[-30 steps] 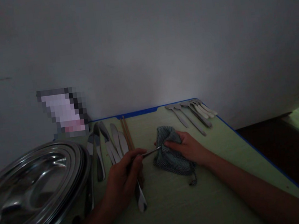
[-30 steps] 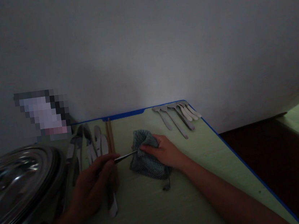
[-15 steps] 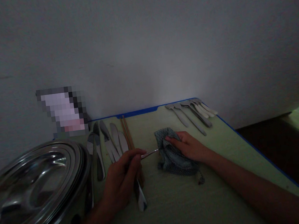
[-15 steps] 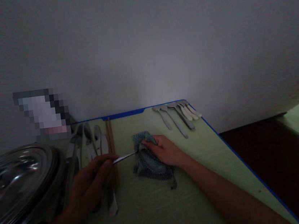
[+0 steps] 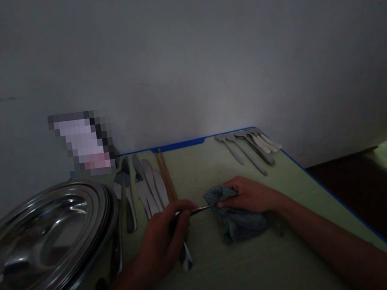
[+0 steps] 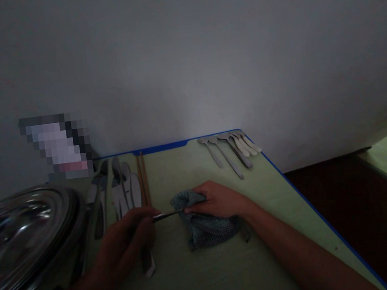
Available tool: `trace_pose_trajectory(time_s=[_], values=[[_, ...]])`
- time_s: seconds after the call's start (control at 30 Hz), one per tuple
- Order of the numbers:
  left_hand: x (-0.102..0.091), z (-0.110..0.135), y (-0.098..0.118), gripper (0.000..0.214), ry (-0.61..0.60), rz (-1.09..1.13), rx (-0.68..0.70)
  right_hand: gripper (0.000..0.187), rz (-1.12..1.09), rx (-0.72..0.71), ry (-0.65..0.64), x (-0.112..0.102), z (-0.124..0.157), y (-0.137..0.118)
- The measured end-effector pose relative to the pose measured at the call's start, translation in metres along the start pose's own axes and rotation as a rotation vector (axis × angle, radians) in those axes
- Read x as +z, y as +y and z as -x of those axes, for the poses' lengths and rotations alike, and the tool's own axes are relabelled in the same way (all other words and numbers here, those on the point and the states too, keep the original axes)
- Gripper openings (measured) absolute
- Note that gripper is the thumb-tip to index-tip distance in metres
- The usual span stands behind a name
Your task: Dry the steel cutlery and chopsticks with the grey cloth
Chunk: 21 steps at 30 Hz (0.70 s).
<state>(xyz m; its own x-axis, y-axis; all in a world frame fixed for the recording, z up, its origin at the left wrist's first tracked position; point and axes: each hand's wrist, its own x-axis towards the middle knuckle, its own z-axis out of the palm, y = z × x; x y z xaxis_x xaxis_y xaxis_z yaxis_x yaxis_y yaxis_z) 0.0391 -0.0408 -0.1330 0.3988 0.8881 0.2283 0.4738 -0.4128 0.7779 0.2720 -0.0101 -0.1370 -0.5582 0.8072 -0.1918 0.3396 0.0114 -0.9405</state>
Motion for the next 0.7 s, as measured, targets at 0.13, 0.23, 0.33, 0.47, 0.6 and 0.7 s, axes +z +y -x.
trace_pose_trajectory(time_s=[0.13, 0.23, 0.33, 0.47, 0.6, 0.7], values=[[-0.001, 0.000, 0.000, 0.021, -0.003, 0.009, -0.003, 0.024, 0.007, -0.050, 0.027, 0.002, 0.000, 0.001], [0.001, 0.001, -0.005, 0.022, -0.020, 0.101, -0.054, 0.025, -0.127, -0.036, 0.080, 0.004, -0.003, 0.005], [0.003, 0.001, -0.008, 0.027, 0.015, 0.167, -0.113, 0.026, -0.382, 0.017, 0.243, 0.010, -0.009, 0.008], [-0.004, 0.001, -0.004, 0.031, -0.003, 0.024, 0.075, 0.030, -0.726, 0.025, 0.470, 0.016, -0.017, 0.004], [-0.012, 0.001, 0.004, 0.045, -0.206, -0.064, 0.422, 0.040, -0.894, 0.078, 0.653, 0.017, -0.019, -0.004], [-0.010, -0.001, 0.005, 0.049, -0.278, -0.102, 0.504, 0.047, -0.905, 0.097, 0.693, 0.018, -0.018, -0.008]])
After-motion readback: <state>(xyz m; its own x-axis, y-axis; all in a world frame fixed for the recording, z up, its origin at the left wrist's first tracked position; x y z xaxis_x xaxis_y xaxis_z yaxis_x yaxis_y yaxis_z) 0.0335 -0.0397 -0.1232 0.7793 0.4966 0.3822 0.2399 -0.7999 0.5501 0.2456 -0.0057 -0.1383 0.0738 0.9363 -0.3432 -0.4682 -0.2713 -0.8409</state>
